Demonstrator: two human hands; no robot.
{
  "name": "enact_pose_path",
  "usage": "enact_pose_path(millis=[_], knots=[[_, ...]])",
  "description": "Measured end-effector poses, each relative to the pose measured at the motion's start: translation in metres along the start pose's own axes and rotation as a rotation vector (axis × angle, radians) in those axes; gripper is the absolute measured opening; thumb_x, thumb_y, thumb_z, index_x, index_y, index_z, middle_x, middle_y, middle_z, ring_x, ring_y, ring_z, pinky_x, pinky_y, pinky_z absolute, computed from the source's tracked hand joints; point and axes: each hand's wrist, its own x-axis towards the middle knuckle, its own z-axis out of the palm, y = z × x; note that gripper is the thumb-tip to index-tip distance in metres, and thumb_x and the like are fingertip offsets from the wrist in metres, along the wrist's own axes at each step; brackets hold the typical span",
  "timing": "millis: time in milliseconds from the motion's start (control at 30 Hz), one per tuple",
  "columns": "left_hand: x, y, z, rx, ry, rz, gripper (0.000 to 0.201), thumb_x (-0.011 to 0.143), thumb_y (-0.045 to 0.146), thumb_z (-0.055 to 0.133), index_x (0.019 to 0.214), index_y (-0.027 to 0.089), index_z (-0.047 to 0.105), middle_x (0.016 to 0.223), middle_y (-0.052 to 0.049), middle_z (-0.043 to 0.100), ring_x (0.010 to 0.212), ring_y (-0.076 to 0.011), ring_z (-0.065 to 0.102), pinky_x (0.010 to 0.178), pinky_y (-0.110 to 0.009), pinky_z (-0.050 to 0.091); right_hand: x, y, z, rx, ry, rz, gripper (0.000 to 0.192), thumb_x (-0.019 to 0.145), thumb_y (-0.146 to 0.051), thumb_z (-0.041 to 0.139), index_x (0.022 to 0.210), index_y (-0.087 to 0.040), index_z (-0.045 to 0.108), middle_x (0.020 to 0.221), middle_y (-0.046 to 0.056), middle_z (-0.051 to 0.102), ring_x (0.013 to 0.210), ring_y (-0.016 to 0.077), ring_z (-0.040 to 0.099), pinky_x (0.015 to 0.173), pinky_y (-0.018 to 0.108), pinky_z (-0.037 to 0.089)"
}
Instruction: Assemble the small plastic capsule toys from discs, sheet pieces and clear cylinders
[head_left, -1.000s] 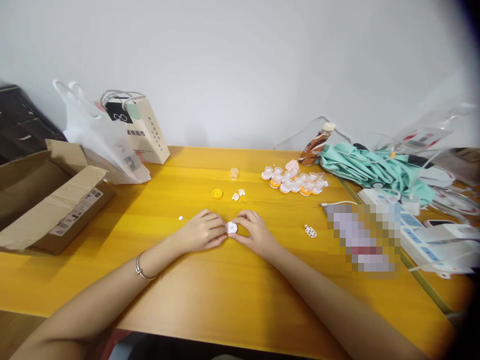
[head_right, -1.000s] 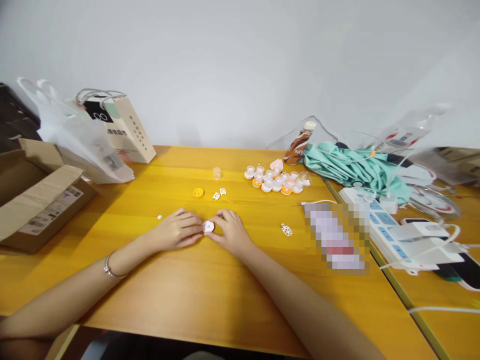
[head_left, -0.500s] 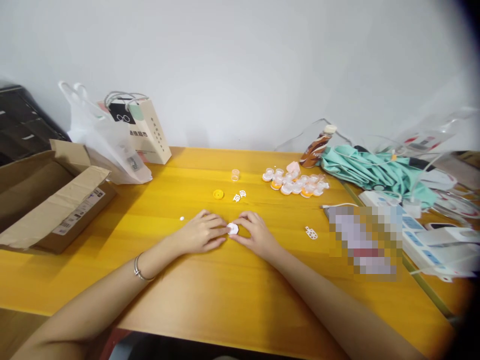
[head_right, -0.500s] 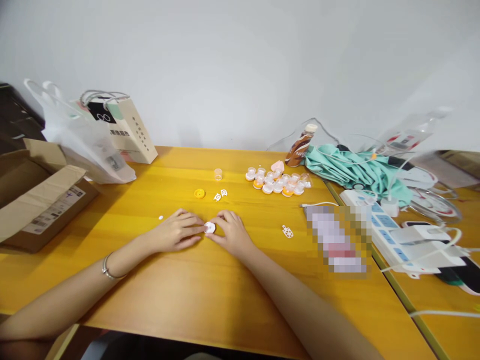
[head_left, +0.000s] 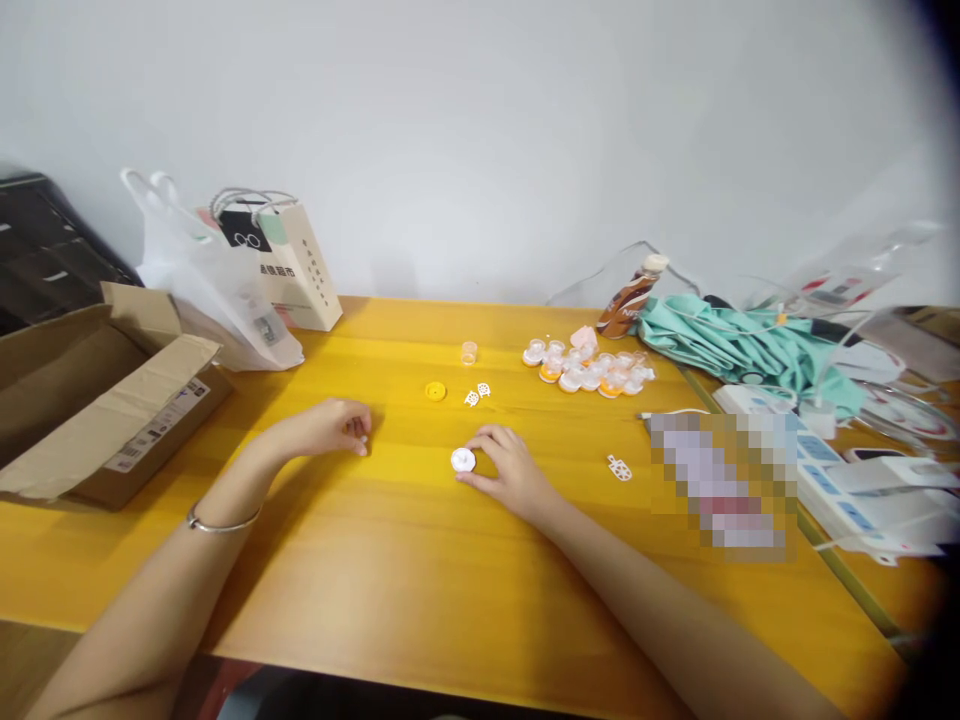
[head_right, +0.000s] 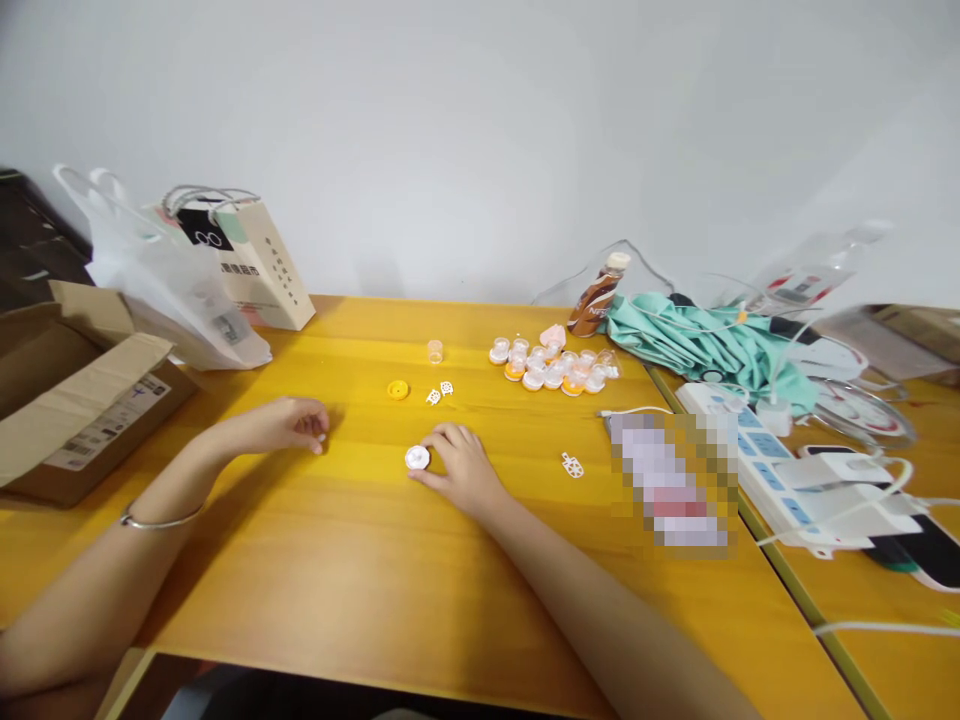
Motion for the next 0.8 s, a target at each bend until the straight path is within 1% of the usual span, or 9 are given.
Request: enact_pose_path(millis=[167, 300, 400, 433, 500, 567, 633, 700, 800], knots=[[0.005, 0.008, 0.007, 0.088, 0.027, -0.049, 0.014, 0.071, 0.03, 0.056, 0.074, 0.018, 0.062, 0.071, -0.001, 0.066, 0.065, -0.0156, 0.059, 0.06, -0.023, 0.041, 0.0, 0.0, 0.0, 0.011, -0.013, 0.016, 0.028, 0.076, -0.043, 0.061, 0.095, -0.023, 0.055, 0.1, 0.006, 0.056, 0.095, 0.0212, 0.052, 0.083, 0.037, 0.041], [0.007, 0.004, 0.007, 0.17, 0.07, -0.026, 0.014, 0.072, 0.024, 0.05, 0.074, 0.019, 0.063, 0.071, -0.001, 0.066, 0.065, -0.0151, 0.059, 0.06, -0.023, 0.04, 0.001, -0.001, 0.0, 0.027, -0.017, 0.028, 0.032, 0.076, -0.043, 0.061, 0.098, -0.021, 0.053, 0.101, 0.006, 0.056, 0.095, 0.0217, 0.051, 0.084, 0.037, 0.04], [0.011, 0.005, 0.011, 0.247, 0.145, 0.016, 0.015, 0.073, 0.018, 0.047, 0.072, 0.018, 0.062, 0.07, -0.002, 0.065, 0.063, -0.0144, 0.058, 0.061, -0.023, 0.04, 0.002, 0.0, 0.001, 0.026, -0.005, 0.032, 0.032, 0.076, -0.044, 0.061, 0.097, -0.021, 0.053, 0.1, 0.007, 0.057, 0.094, 0.0221, 0.052, 0.083, 0.038, 0.041], [0.013, 0.008, 0.014, 0.259, 0.187, 0.053, 0.015, 0.074, 0.018, 0.047, 0.073, 0.018, 0.062, 0.07, -0.002, 0.064, 0.063, -0.014, 0.057, 0.061, -0.022, 0.04, 0.003, 0.001, 0.001, 0.024, 0.001, 0.036, 0.032, 0.075, -0.044, 0.062, 0.096, -0.021, 0.054, 0.099, 0.007, 0.057, 0.094, 0.0221, 0.053, 0.083, 0.038, 0.041], [0.019, 0.021, 0.024, 0.231, 0.291, 0.193, 0.016, 0.079, 0.019, 0.046, 0.078, 0.017, 0.062, 0.074, -0.004, 0.063, 0.065, -0.0134, 0.057, 0.063, -0.022, 0.042, 0.004, 0.002, 0.002, 0.033, 0.016, 0.043, 0.034, 0.074, -0.046, 0.063, 0.095, -0.021, 0.054, 0.097, 0.007, 0.058, 0.093, 0.0223, 0.053, 0.082, 0.039, 0.042], [0.025, 0.037, 0.036, 0.14, 0.388, 0.418, 0.019, 0.085, 0.02, 0.043, 0.087, 0.016, 0.061, 0.083, -0.006, 0.062, 0.074, -0.0134, 0.058, 0.07, -0.023, 0.044, 0.004, 0.002, 0.001, 0.077, 0.051, 0.049, 0.036, 0.072, -0.046, 0.064, 0.095, -0.021, 0.054, 0.095, 0.007, 0.059, 0.091, 0.0223, 0.055, 0.081, 0.038, 0.044], [0.031, 0.055, 0.049, 0.043, 0.445, 0.612, 0.019, 0.088, 0.02, 0.042, 0.093, 0.015, 0.06, 0.089, -0.008, 0.062, 0.081, -0.0137, 0.058, 0.074, -0.024, 0.046, 0.004, 0.002, 0.0, 0.153, 0.131, 0.051, 0.032, 0.074, -0.043, 0.063, 0.095, -0.021, 0.054, 0.091, 0.006, 0.06, 0.088, 0.0212, 0.057, 0.078, 0.036, 0.046], [0.037, 0.069, 0.062, -0.074, 0.499, 0.684, 0.018, 0.088, 0.02, 0.044, 0.095, 0.015, 0.06, 0.089, -0.008, 0.062, 0.082, -0.0135, 0.059, 0.075, -0.025, 0.047, 0.002, 0.002, -0.001, 0.229, 0.229, 0.031, 0.023, 0.079, -0.038, 0.059, 0.094, -0.022, 0.055, 0.086, 0.005, 0.062, 0.083, 0.0197, 0.059, 0.075, 0.034, 0.048], [0.044, 0.082, 0.075, -0.235, 0.592, 0.685, 0.016, 0.087, 0.023, 0.048, 0.092, 0.016, 0.062, 0.085, -0.007, 0.063, 0.079, -0.0135, 0.06, 0.072, -0.027, 0.049, 0.0, 0.0, -0.001, 0.301, 0.303, -0.031, 0.015, 0.082, -0.033, 0.055, 0.093, -0.024, 0.058, 0.085, 0.004, 0.064, 0.081, 0.0181, 0.061, 0.076, 0.033, 0.049]])
